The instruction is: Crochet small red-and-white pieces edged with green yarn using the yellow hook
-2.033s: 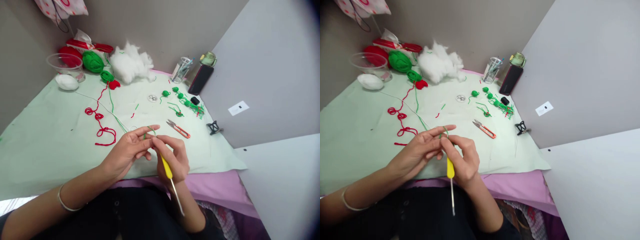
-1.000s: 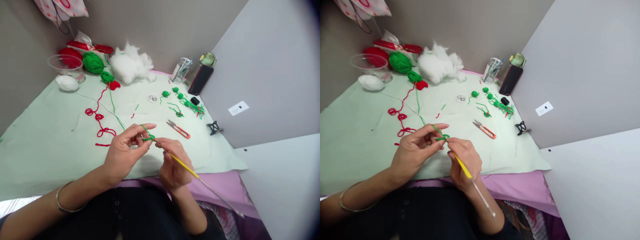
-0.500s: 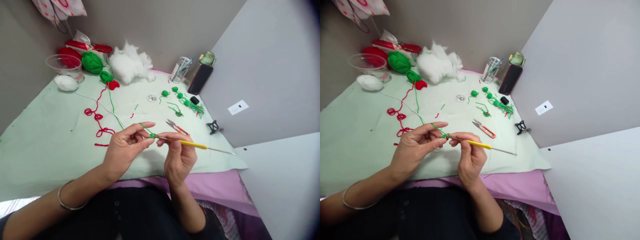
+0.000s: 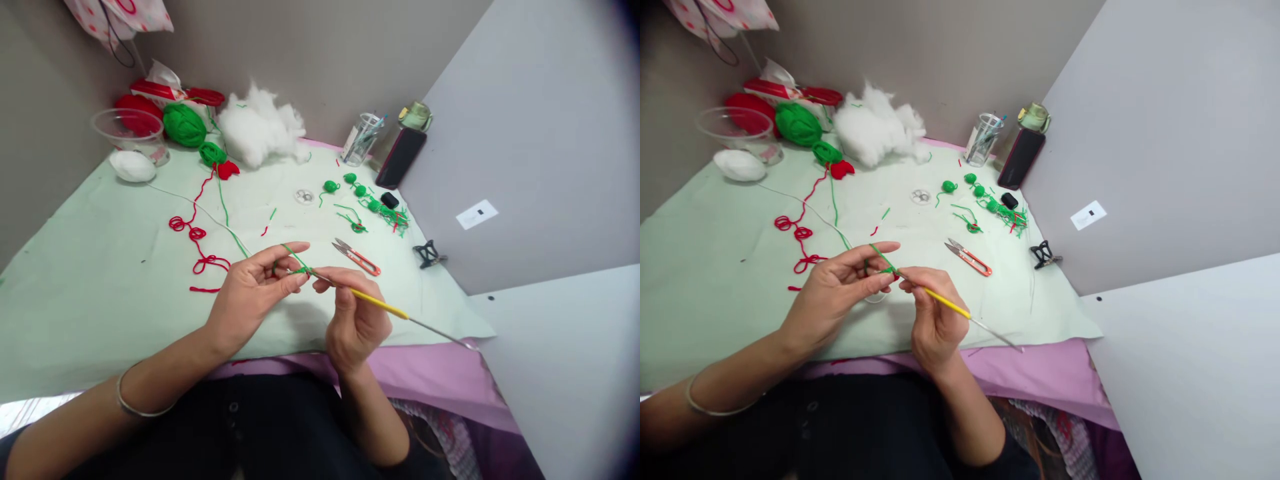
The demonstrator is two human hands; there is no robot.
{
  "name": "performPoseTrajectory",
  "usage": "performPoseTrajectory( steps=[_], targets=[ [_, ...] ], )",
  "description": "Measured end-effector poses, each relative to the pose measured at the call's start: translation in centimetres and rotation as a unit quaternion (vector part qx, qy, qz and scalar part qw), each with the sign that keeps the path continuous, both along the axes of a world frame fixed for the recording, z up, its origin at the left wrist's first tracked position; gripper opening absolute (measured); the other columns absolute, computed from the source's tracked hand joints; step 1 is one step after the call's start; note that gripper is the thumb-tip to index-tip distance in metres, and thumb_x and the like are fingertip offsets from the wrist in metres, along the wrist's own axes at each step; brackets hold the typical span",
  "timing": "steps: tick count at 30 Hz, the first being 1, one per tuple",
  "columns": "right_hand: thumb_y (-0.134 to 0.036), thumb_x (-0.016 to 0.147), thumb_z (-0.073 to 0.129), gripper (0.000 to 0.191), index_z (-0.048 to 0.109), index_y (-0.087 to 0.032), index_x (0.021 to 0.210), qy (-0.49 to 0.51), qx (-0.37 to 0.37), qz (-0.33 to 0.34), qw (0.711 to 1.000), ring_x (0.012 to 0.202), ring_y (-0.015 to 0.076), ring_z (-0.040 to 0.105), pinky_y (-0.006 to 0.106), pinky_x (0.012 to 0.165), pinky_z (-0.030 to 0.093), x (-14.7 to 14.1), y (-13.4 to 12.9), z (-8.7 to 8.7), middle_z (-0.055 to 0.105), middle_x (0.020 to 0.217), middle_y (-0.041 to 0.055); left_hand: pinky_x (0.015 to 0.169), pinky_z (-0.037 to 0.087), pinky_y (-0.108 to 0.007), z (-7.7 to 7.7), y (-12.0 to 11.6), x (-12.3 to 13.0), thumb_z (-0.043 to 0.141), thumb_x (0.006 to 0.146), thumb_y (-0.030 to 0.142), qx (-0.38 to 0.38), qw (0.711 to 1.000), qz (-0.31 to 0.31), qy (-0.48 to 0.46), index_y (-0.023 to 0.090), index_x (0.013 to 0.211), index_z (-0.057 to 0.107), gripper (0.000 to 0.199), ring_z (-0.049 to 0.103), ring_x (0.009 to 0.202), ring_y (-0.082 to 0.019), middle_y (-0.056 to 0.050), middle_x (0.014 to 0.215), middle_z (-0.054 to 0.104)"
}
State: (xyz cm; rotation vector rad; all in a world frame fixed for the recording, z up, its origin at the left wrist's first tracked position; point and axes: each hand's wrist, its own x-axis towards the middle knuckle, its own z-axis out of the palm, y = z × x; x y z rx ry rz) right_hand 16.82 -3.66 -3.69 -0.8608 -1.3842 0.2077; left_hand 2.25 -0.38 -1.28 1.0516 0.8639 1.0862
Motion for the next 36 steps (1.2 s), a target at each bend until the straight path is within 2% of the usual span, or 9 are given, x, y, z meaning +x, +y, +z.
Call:
performPoseTrajectory(
  steps=[3, 7, 13, 18, 23, 25, 29, 33, 36],
  targets=[
    [-0.013, 0.102, 0.055, 0.023, 0.073, -0.021, 0.114, -0.051, 0.035, -0.024, 0.998, 0.089, 0.0183, 0.075, 0.036, 0.074, 0.064, 0.0, 0.0, -0.2, 0.079, 0.101, 0.0071, 0.066, 0.049, -0.018, 0.1, -0.2, 0.2, 0.088, 0.077, 0.02, 0.007, 1.0, 0.024, 0.006, 0.027, 0.12, 0.079, 0.044, 0.06, 0.071, -0.008, 0.004, 0.079, 0.066],
    [-0.012, 0.103, 0.052, 0.023, 0.073, -0.022, 0.11, 0.027, -0.021, 0.003, 0.999, 0.075, 0.0137, 0.072, 0.031, 0.068, 0.062, 0.0, 0.0, 0.4, 0.078, 0.095, 0.004, 0.069, 0.048, -0.019, 0.4, -0.4, 0.2, 0.086, 0.08, 0.022, 0.055, 0.996, 0.059, 0.044, 0.026, 0.115, 0.081, 0.036, 0.058, 0.076, -0.009, 0.002, 0.083, 0.067],
    [-0.016, 0.103, 0.054, 0.022, 0.074, -0.023, 0.107, 0.053, -0.047, 0.013, 0.997, 0.071, 0.013, 0.07, 0.03, 0.062, 0.06, -0.1, 0.2, 0.6, 0.077, 0.093, 0.0029, 0.071, 0.05, -0.018, 0.4, 0.1, -0.2, 0.086, 0.081, 0.026, 0.05, 0.997, 0.036, 0.052, 0.025, 0.106, 0.083, 0.025, 0.059, 0.078, -0.01, 0.001, 0.086, 0.068],
    [-0.015, 0.103, 0.054, 0.022, 0.074, -0.023, 0.107, 0.042, -0.066, 0.007, 0.997, 0.071, 0.0128, 0.069, 0.03, 0.064, 0.06, 0.0, 0.1, 0.3, 0.077, 0.091, 0.0019, 0.073, 0.052, -0.02, 0.0, 0.0, 0.2, 0.087, 0.079, 0.026, 0.023, 0.999, 0.005, 0.027, 0.025, 0.117, 0.08, 0.039, 0.062, 0.077, -0.01, 0.002, 0.084, 0.069],
    [-0.015, 0.102, 0.056, 0.022, 0.074, -0.025, 0.108, 0.01, -0.042, -0.043, 0.998, 0.076, 0.0145, 0.07, 0.034, 0.072, 0.061, 0.3, -0.1, 0.1, 0.077, 0.094, 0.0026, 0.081, 0.054, -0.022, -0.1, -0.3, 0.7, 0.089, 0.078, 0.025, -0.017, 1.0, -0.018, -0.007, 0.025, 0.125, 0.077, 0.048, 0.066, 0.08, -0.011, 0.003, 0.081, 0.07],
    [-0.018, 0.103, 0.056, 0.02, 0.074, -0.025, 0.106, 0.066, -0.063, -0.025, 0.996, 0.071, 0.0136, 0.069, 0.032, 0.067, 0.059, 0.4, -0.1, 0.2, 0.077, 0.093, 0.0023, 0.08, 0.053, -0.02, -0.1, -0.4, 0.6, 0.089, 0.078, 0.026, -0.026, 0.999, -0.024, -0.012, 0.028, 0.124, 0.078, 0.048, 0.065, 0.081, -0.01, 0.004, 0.082, 0.07],
    [-0.028, 0.104, 0.057, 0.016, 0.073, -0.024, 0.1, 0.18, -0.126, 0.059, 0.974, 0.068, 0.0128, 0.069, 0.03, 0.065, 0.058, 0.8, -0.1, 0.5, 0.077, 0.092, 0.002, 0.082, 0.053, -0.02, -0.1, -0.3, 0.2, 0.088, 0.081, 0.029, -0.029, 0.998, -0.051, -0.035, 0.031, 0.12, 0.08, 0.04, 0.066, 0.083, -0.01, 0.003, 0.086, 0.072],
    [-0.03, 0.105, 0.056, 0.019, 0.072, -0.023, 0.099, 0.199, -0.147, 0.095, 0.964, 0.068, 0.0122, 0.07, 0.029, 0.065, 0.058, 1.2, -0.1, 0.8, 0.079, 0.091, 0.0019, 0.08, 0.052, -0.019, -0.2, -0.3, 0.1, 0.085, 0.084, 0.029, -0.015, 0.998, -0.048, -0.04, 0.033, 0.116, 0.081, 0.033, 0.065, 0.084, -0.01, 0.003, 0.087, 0.071],
    [-0.03, 0.105, 0.054, 0.02, 0.071, -0.022, 0.1, 0.175, -0.146, 0.084, 0.97, 0.068, 0.0126, 0.07, 0.03, 0.065, 0.059, 1.2, -0.2, 1.0, 0.079, 0.092, 0.0029, 0.078, 0.052, -0.019, -0.2, -0.3, 0.0, 0.085, 0.084, 0.027, 0.006, 0.999, -0.033, -0.034, 0.033, 0.115, 0.082, 0.032, 0.064, 0.084, -0.01, 0.002, 0.087, 0.071]
  ],
)
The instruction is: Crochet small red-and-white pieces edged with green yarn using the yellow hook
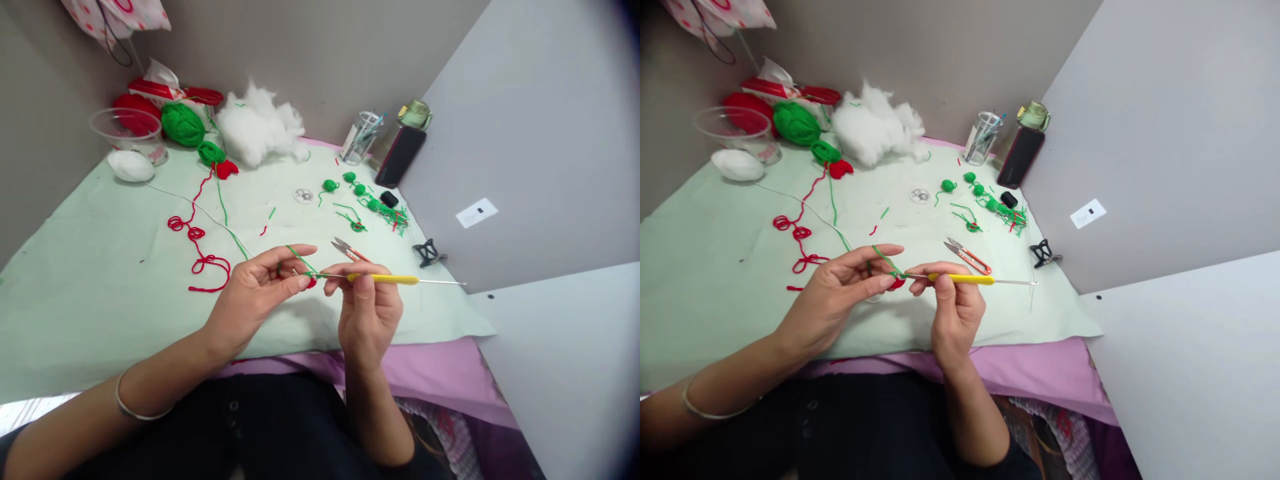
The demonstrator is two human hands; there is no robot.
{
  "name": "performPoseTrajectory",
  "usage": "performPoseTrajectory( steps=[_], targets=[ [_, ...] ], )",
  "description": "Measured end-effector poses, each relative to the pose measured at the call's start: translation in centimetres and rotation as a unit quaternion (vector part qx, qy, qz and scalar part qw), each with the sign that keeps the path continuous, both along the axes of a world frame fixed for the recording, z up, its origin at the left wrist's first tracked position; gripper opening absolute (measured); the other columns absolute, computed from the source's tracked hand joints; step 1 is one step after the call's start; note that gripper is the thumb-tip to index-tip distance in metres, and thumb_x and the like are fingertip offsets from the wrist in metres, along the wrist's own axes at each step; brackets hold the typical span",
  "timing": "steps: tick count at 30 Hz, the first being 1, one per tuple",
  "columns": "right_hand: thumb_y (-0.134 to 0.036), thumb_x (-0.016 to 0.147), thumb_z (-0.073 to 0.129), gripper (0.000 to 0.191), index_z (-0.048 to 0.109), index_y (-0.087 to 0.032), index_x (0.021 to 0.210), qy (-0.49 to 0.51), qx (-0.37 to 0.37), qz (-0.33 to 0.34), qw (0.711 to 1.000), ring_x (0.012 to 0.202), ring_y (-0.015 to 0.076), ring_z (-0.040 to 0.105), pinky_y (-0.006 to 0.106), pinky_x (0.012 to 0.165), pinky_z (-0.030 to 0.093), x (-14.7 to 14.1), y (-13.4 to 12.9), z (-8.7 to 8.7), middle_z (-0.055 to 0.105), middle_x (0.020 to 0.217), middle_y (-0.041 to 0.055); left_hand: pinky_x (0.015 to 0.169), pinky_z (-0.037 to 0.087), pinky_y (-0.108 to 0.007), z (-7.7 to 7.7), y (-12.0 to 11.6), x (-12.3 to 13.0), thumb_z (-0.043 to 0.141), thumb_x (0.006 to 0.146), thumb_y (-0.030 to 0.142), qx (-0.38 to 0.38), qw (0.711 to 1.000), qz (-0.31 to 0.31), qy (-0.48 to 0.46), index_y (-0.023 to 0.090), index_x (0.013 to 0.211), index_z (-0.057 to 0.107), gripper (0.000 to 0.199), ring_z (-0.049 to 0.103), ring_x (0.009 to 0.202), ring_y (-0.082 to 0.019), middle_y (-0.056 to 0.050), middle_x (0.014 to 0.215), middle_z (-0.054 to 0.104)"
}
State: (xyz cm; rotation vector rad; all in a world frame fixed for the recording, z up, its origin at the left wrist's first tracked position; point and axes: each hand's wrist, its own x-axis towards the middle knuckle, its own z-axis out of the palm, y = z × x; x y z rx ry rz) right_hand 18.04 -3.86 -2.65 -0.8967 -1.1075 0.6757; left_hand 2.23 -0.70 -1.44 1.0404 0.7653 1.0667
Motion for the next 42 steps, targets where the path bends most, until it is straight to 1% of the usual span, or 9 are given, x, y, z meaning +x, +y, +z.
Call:
performPoseTrajectory(
  steps=[6, 11, 15, 21, 26, 28, 32, 37, 42],
  targets=[
    [-0.02, 0.105, 0.052, 0.021, 0.072, -0.022, 0.105, -0.14, 0.051, -0.052, 0.988, 0.069, 0.0134, 0.072, 0.03, 0.064, 0.062, 0.0, -0.4, 0.6, 0.077, 0.092, 0.0029, 0.075, 0.054, -0.024, 0.7, -0.2, -0.1, 0.083, 0.084, 0.028, 0.059, 0.993, 0.058, 0.088, 0.027, 0.113, 0.082, 0.03, 0.063, 0.078, -0.014, 0.0, 0.082, 0.07],
    [-0.014, 0.103, 0.052, 0.024, 0.071, -0.021, 0.116, -0.267, 0.164, -0.115, 0.942, 0.083, 0.0175, 0.076, 0.033, 0.07, 0.064, -0.2, -0.5, -0.2, 0.079, 0.097, 0.0058, 0.082, 0.058, -0.027, 0.8, -0.1, 0.2, 0.083, 0.084, 0.028, 0.092, 0.985, 0.082, 0.116, 0.026, 0.107, 0.083, 0.024, 0.07, 0.085, -0.016, -0.002, 0.093, 0.077],
    [-0.015, 0.101, 0.056, 0.024, 0.07, -0.022, 0.119, -0.304, 0.204, -0.152, 0.918, 0.093, 0.0212, 0.078, 0.037, 0.074, 0.066, -0.7, -0.3, -1.1, 0.08, 0.1, 0.008, 0.082, 0.058, -0.027, 0.5, 0.2, 0.4, 0.084, 0.084, 0.028, 0.099, 0.985, 0.093, 0.109, 0.026, 0.107, 0.082, 0.023, 0.071, 0.086, -0.016, -0.001, 0.093, 0.077],
    [-0.014, 0.101, 0.055, 0.024, 0.071, -0.021, 0.118, -0.275, 0.197, -0.156, 0.928, 0.09, 0.0206, 0.078, 0.036, 0.072, 0.065, -1.1, -0.3, -1.2, 0.08, 0.099, 0.0082, 0.085, 0.055, -0.028, 0.0, 0.1, 0.2, 0.077, 0.089, 0.017, 0.248, 0.946, 0.141, 0.156, 0.026, 0.108, 0.082, 0.022, 0.066, 0.082, -0.015, -0.002, 0.093, 0.075],
    [-0.015, 0.103, 0.051, 0.025, 0.072, -0.025, 0.111, -0.178, 0.147, -0.113, 0.966, 0.077, 0.0179, 0.075, 0.036, 0.066, 0.064, -1.3, 0.1, -0.9, 0.078, 0.094, 0.004, 0.078, 0.055, -0.026, -0.1, -0.1, 0.2, 0.079, 0.088, 0.022, 0.186, 0.965, 0.117, 0.139, 0.026, 0.112, 0.082, 0.025, 0.064, 0.08, -0.014, -0.003, 0.101, 0.074],
    [-0.015, 0.103, 0.051, 0.025, 0.072, -0.024, 0.111, -0.139, 0.149, -0.107, 0.973, 0.073, 0.017, 0.073, 0.035, 0.063, 0.063, -1.6, 0.3, -1.1, 0.078, 0.095, 0.0044, 0.08, 0.055, -0.026, -0.3, -0.2, 0.4, 0.079, 0.088, 0.021, 0.188, 0.966, 0.122, 0.131, 0.027, 0.114, 0.082, 0.027, 0.064, 0.08, -0.014, -0.002, 0.098, 0.073],
    [-0.017, 0.102, 0.054, 0.022, 0.073, -0.025, 0.111, -0.176, 0.188, -0.157, 0.953, 0.083, 0.0192, 0.076, 0.034, 0.064, 0.064, -2.2, 0.5, -1.7, 0.078, 0.094, 0.0045, 0.082, 0.055, -0.028, -0.4, -0.7, 0.7, 0.078, 0.087, 0.019, 0.214, 0.961, 0.131, 0.12, 0.027, 0.113, 0.083, 0.027, 0.064, 0.081, -0.015, -0.002, 0.092, 0.071],
    [-0.019, 0.102, 0.058, 0.021, 0.074, -0.026, 0.114, -0.205, 0.181, -0.168, 0.947, 0.087, 0.0194, 0.076, 0.034, 0.064, 0.065, -2.1, 0.3, -1.8, 0.078, 0.101, 0.0055, 0.078, 0.054, -0.024, 0.1, -0.3, 0.8, 0.085, 0.081, 0.023, 0.078, 0.991, 0.092, 0.063, 0.025, 0.113, 0.081, 0.032, 0.061, 0.08, -0.013, -0.001, 0.092, 0.072],
    [-0.011, 0.094, 0.068, 0.034, 0.073, -0.029, 0.123, -0.305, 0.178, -0.172, 0.92, 0.092, 0.0202, 0.075, 0.036, 0.076, 0.065, -0.8, -0.2, -2.0, 0.077, 0.103, 0.0049, 0.074, 0.05, -0.022, 0.6, -0.1, 0.7, 0.087, 0.077, 0.018, 0.041, 0.995, 0.082, 0.047, 0.025, 0.115, 0.08, 0.04, 0.057, 0.076, -0.011, 0.001, 0.086, 0.069]
  ],
)
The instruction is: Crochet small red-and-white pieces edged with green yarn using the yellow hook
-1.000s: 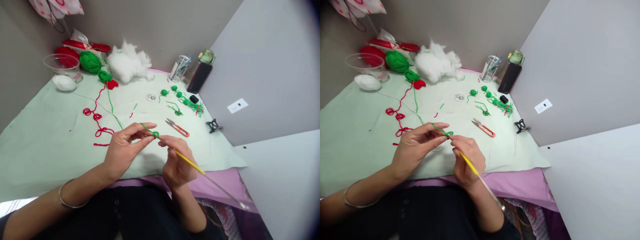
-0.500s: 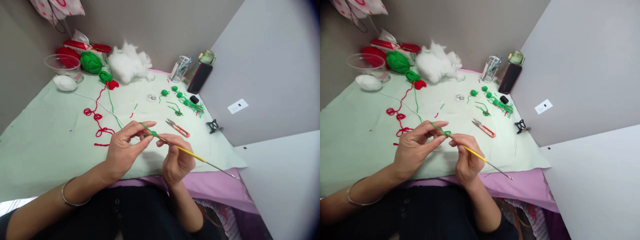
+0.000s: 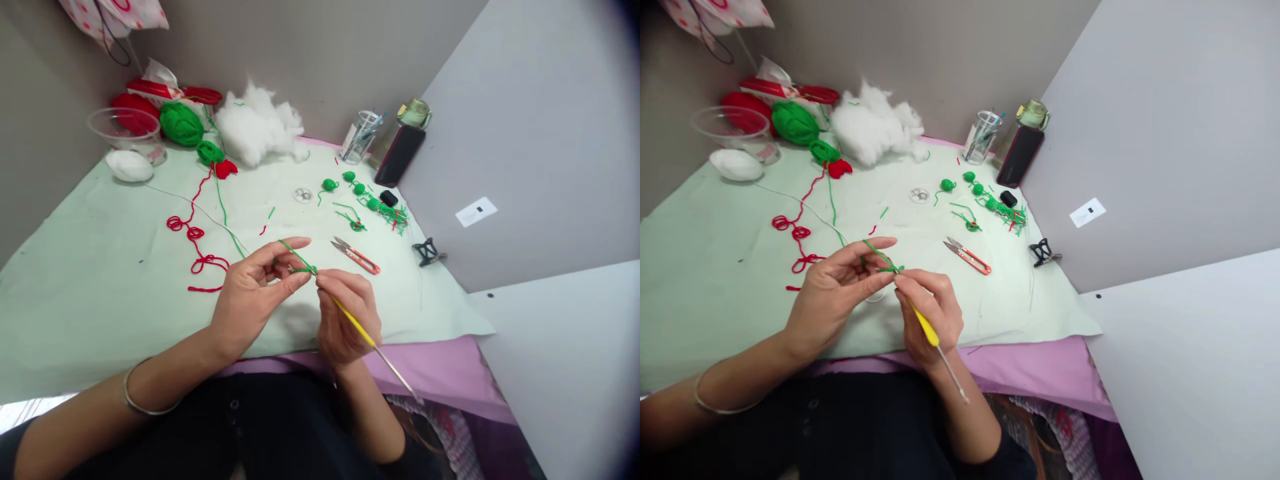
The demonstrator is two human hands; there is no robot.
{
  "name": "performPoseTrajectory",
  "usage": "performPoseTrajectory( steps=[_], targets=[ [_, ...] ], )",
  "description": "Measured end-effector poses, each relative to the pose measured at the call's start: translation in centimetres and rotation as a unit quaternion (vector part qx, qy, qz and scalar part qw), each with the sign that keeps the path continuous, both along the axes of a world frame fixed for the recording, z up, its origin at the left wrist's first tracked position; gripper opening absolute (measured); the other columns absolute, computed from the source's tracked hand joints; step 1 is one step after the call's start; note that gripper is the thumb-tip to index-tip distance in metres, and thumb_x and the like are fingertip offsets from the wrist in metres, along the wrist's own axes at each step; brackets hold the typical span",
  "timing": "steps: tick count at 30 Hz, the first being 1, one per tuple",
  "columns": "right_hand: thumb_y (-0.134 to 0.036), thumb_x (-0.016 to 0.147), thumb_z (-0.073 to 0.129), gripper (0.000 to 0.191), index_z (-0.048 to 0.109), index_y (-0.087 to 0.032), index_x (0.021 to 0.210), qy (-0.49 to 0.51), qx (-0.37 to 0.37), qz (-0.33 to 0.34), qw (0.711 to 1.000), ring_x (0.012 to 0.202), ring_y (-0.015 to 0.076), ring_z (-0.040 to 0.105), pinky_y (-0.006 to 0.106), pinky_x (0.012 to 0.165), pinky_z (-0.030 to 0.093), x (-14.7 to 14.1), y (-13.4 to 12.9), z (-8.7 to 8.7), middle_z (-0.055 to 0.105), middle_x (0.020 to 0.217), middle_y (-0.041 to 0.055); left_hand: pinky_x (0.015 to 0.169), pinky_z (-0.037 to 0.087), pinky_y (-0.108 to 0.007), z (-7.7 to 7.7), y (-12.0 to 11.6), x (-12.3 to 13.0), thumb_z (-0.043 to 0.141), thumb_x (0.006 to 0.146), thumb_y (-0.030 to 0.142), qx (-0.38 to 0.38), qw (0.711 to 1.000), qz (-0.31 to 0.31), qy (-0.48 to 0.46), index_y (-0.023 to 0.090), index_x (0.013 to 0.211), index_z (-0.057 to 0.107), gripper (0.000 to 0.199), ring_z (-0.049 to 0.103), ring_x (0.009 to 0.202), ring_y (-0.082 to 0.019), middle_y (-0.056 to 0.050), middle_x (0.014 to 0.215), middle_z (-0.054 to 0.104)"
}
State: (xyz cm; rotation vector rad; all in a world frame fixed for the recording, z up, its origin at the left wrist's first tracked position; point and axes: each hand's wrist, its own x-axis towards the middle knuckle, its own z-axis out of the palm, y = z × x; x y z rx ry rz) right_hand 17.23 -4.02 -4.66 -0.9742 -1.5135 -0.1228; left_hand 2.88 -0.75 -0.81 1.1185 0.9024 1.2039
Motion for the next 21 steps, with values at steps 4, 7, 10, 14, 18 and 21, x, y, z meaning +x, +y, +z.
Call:
performPoseTrajectory(
  steps=[4, 7, 10, 14, 18, 21],
  targets=[
    [-0.008, 0.09, 0.072, 0.048, 0.071, -0.031, 0.132, -0.083, 0.038, -0.035, 0.995, 0.097, 0.0217, 0.074, 0.036, 0.08, 0.065, 0.5, 0.0, -0.7, 0.075, 0.109, 0.0069, 0.062, 0.047, -0.02, 0.4, -0.1, 0.0, 0.089, 0.075, 0.021, -0.112, 0.986, -0.084, -0.087, 0.024, 0.12, 0.078, 0.046, 0.05, 0.064, -0.008, 0.003, 0.078, 0.064],
    [-0.01, 0.093, 0.068, 0.042, 0.071, -0.032, 0.129, -0.047, 0.02, -0.001, 0.999, 0.098, 0.0215, 0.075, 0.037, 0.079, 0.066, 0.7, -0.1, -0.3, 0.076, 0.113, 0.0057, 0.052, 0.042, -0.018, 0.7, 0.2, -0.3, 0.086, 0.08, 0.025, -0.22, 0.948, -0.168, -0.16, 0.019, 0.121, 0.078, 0.042, 0.031, 0.048, -0.003, 0.007, 0.064, 0.054],
    [-0.015, 0.1, 0.058, 0.028, 0.075, -0.028, 0.118, 0.067, -0.046, 0.062, 0.995, 0.087, 0.0198, 0.075, 0.037, 0.071, 0.065, 0.9, -0.3, 1.0, 0.078, 0.102, 0.0055, 0.048, 0.04, -0.018, 0.8, 0.7, -0.8, 0.084, 0.081, 0.022, -0.213, 0.952, -0.155, -0.156, 0.019, 0.121, 0.078, 0.04, 0.024, 0.045, -0.001, 0.006, 0.067, 0.058],
    [-0.021, 0.102, 0.055, 0.019, 0.074, -0.023, 0.104, 0.21, -0.112, 0.127, 0.963, 0.067, 0.0152, 0.068, 0.033, 0.059, 0.059, 1.1, -0.4, 2.2, 0.073, 0.085, 0.0032, 0.047, 0.044, -0.019, 1.0, 0.7, -1.0, 0.083, 0.083, 0.021, -0.165, 0.967, -0.139, -0.133, 0.022, 0.116, 0.08, 0.034, 0.029, 0.044, 0.0, 0.005, 0.078, 0.061],
    [-0.023, 0.101, 0.059, 0.016, 0.075, -0.024, 0.099, 0.217, -0.115, 0.157, 0.956, 0.079, 0.0167, 0.071, 0.033, 0.069, 0.062, 0.7, 0.3, 2.2, 0.075, 0.088, 0.0029, 0.046, 0.046, -0.018, 0.9, 0.3, -0.5, 0.083, 0.083, 0.022, -0.15, 0.964, -0.178, -0.131, 0.025, 0.114, 0.082, 0.031, 0.034, 0.045, 0.001, 0.003, 0.085, 0.063],
    [-0.02, 0.101, 0.06, 0.017, 0.076, -0.025, 0.102, 0.191, -0.117, 0.131, 0.966, 0.086, 0.0173, 0.073, 0.034, 0.074, 0.062, 0.4, 0.5, 2.1, 0.078, 0.092, 0.0023, 0.049, 0.049, -0.017, 0.7, 0.2, -0.3, 0.084, 0.082, 0.021, -0.145, 0.967, -0.162, -0.131, 0.025, 0.113, 0.082, 0.031, 0.038, 0.048, 0.0, 0.003, 0.085, 0.064]
  ],
)
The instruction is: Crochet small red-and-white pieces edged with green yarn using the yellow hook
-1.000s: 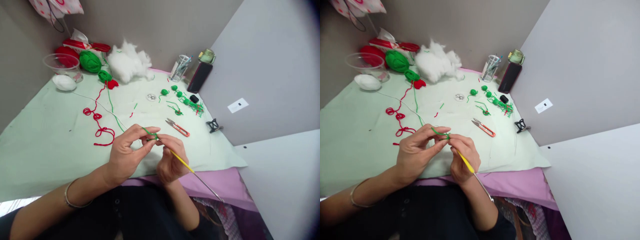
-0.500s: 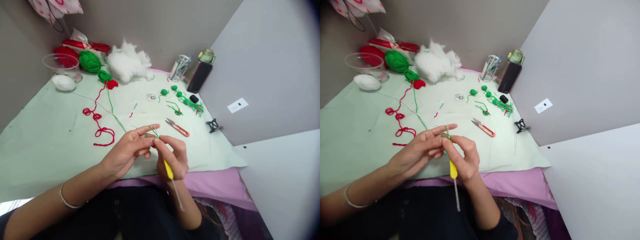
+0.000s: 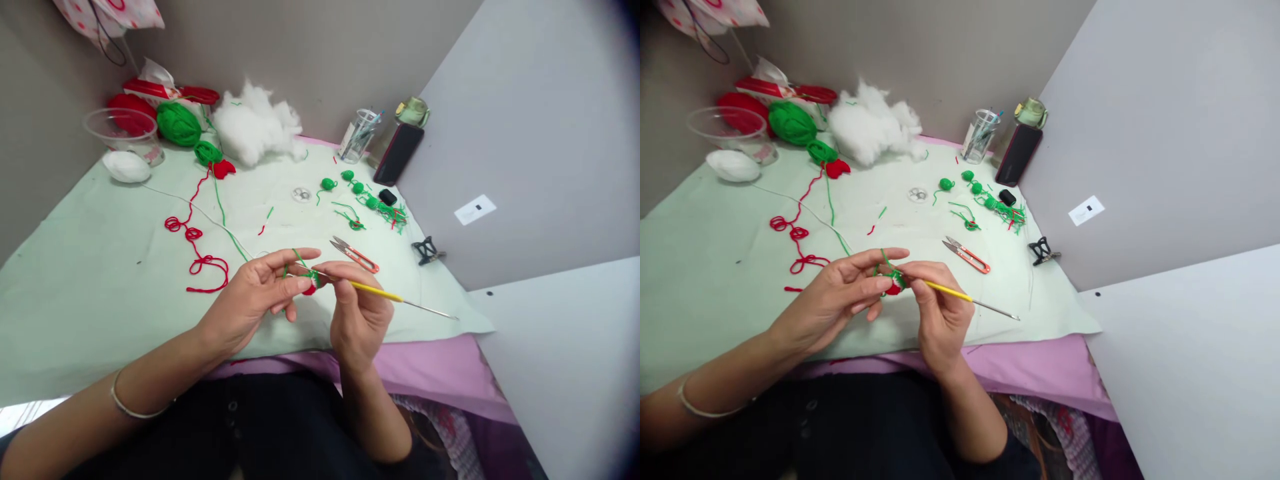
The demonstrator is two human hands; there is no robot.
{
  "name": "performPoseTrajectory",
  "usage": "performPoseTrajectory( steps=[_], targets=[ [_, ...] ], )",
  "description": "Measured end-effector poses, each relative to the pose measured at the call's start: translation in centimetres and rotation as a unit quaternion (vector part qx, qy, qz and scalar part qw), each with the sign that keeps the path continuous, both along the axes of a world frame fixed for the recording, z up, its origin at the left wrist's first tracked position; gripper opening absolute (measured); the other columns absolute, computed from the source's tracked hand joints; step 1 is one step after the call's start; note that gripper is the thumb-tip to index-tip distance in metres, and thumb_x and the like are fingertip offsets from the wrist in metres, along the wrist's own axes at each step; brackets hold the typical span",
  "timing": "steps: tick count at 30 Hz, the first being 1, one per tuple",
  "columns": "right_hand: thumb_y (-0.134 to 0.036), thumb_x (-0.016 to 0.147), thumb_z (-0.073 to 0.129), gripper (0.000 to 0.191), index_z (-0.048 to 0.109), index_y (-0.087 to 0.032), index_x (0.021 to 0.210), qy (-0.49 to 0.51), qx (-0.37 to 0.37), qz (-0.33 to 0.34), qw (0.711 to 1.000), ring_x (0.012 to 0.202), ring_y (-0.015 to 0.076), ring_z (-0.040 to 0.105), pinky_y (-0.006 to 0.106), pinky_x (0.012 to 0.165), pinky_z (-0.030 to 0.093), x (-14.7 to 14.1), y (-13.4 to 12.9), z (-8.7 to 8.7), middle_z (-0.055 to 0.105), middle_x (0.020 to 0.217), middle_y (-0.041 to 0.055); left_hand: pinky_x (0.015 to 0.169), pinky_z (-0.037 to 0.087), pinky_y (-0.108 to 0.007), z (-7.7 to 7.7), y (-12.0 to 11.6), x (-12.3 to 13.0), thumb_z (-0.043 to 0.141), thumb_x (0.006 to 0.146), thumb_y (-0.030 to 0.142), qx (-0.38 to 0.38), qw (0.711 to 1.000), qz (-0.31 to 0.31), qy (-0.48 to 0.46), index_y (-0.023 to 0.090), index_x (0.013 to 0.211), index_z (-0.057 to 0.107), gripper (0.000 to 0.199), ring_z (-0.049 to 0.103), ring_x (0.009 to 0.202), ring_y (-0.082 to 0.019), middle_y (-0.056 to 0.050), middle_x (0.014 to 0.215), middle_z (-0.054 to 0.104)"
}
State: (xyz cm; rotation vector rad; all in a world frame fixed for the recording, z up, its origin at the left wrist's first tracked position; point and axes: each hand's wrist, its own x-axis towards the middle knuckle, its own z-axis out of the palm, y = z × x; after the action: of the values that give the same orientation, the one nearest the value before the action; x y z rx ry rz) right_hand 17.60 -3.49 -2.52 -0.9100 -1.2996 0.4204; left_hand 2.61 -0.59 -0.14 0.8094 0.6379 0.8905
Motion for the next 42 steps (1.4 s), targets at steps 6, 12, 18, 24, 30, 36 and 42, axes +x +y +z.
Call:
performPoseTrajectory(
  steps=[6, 12, 18, 24, 30, 36, 42],
  targets=[
    [-0.011, 0.096, 0.065, 0.025, 0.076, -0.028, 0.111, -0.146, 0.05, -0.086, 0.984, 0.09, 0.017, 0.073, 0.032, 0.076, 0.061, -0.3, -0.7, -0.9, 0.075, 0.1, 0.0033, 0.051, 0.049, -0.015, -0.2, -0.1, 0.2, 0.087, 0.079, 0.02, -0.024, 0.999, 0.027, -0.022, 0.025, 0.117, 0.081, 0.039, 0.04, 0.048, 0.0, 0.004, 0.079, 0.064],
    [-0.015, 0.1, 0.06, 0.024, 0.077, -0.029, 0.109, -0.057, 0.029, -0.065, 0.996, 0.077, 0.0155, 0.07, 0.032, 0.069, 0.059, 0.2, -0.5, -0.5, 0.074, 0.092, 0.0018, 0.046, 0.043, -0.011, 0.1, 0.5, -0.1, 0.083, 0.083, 0.017, -0.116, 0.991, -0.021, -0.058, 0.015, 0.111, 0.082, 0.029, 0.027, 0.045, 0.001, 0.005, 0.067, 0.055],
    [-0.026, 0.1, 0.063, 0.015, 0.078, -0.028, 0.099, 0.114, -0.07, 0.066, 0.989, 0.077, 0.0137, 0.068, 0.028, 0.065, 0.056, 0.2, 0.1, -0.3, 0.076, 0.093, 0.0008, 0.057, 0.056, -0.017, 0.1, 0.1, 0.2, 0.085, 0.08, 0.016, -0.039, 0.999, 0.014, -0.023, 0.025, 0.119, 0.081, 0.04, 0.042, 0.052, -0.001, 0.004, 0.081, 0.064],
    [-0.024, 0.102, 0.059, 0.019, 0.077, -0.027, 0.104, 0.071, -0.094, 0.044, 0.992, 0.074, 0.0128, 0.069, 0.028, 0.069, 0.057, -0.2, 0.1, -0.6, 0.077, 0.092, 0.0007, 0.06, 0.056, -0.019, 0.0, -0.1, 0.5, 0.087, 0.08, 0.022, -0.019, 0.999, 0.032, 0.0, 0.022, 0.116, 0.082, 0.036, 0.047, 0.059, -0.004, 0.001, 0.085, 0.068],
    [-0.01, 0.094, 0.067, 0.031, 0.077, -0.03, 0.115, -0.19, 0.089, -0.085, 0.974, 0.097, 0.019, 0.073, 0.033, 0.081, 0.062, -0.7, 0.0, -0.5, 0.076, 0.109, 0.0061, 0.057, 0.048, -0.014, 0.2, 0.2, 0.2, 0.089, 0.078, 0.023, -0.063, 0.995, 0.066, -0.037, 0.021, 0.117, 0.081, 0.04, 0.04, 0.052, -0.001, 0.004, 0.074, 0.061],
    [-0.019, 0.103, 0.054, 0.021, 0.075, -0.024, 0.101, 0.056, -0.016, -0.004, 0.998, 0.062, 0.0123, 0.066, 0.03, 0.061, 0.057, -1.0, -0.1, 1.5, 0.071, 0.084, 0.0014, 0.057, 0.046, -0.016, 1.5, -0.3, -1.2, 0.091, 0.076, 0.024, -0.034, 0.996, 0.082, -0.02, 0.022, 0.117, 0.081, 0.042, 0.041, 0.053, 0.0, 0.003, 0.081, 0.061],
    [-0.01, 0.094, 0.066, 0.028, 0.077, -0.028, 0.112, -0.138, 0.127, -0.083, 0.979, 0.092, 0.0183, 0.072, 0.032, 0.074, 0.061, -2.9, 0.1, 1.2, 0.075, 0.1, 0.0059, 0.056, 0.046, -0.018, 1.9, -1.2, -1.6, 0.09, 0.078, 0.028, -0.033, 0.995, 0.086, -0.044, 0.021, 0.128, 0.076, 0.053, 0.042, 0.052, -0.001, 0.004, 0.077, 0.06]
  ],
)
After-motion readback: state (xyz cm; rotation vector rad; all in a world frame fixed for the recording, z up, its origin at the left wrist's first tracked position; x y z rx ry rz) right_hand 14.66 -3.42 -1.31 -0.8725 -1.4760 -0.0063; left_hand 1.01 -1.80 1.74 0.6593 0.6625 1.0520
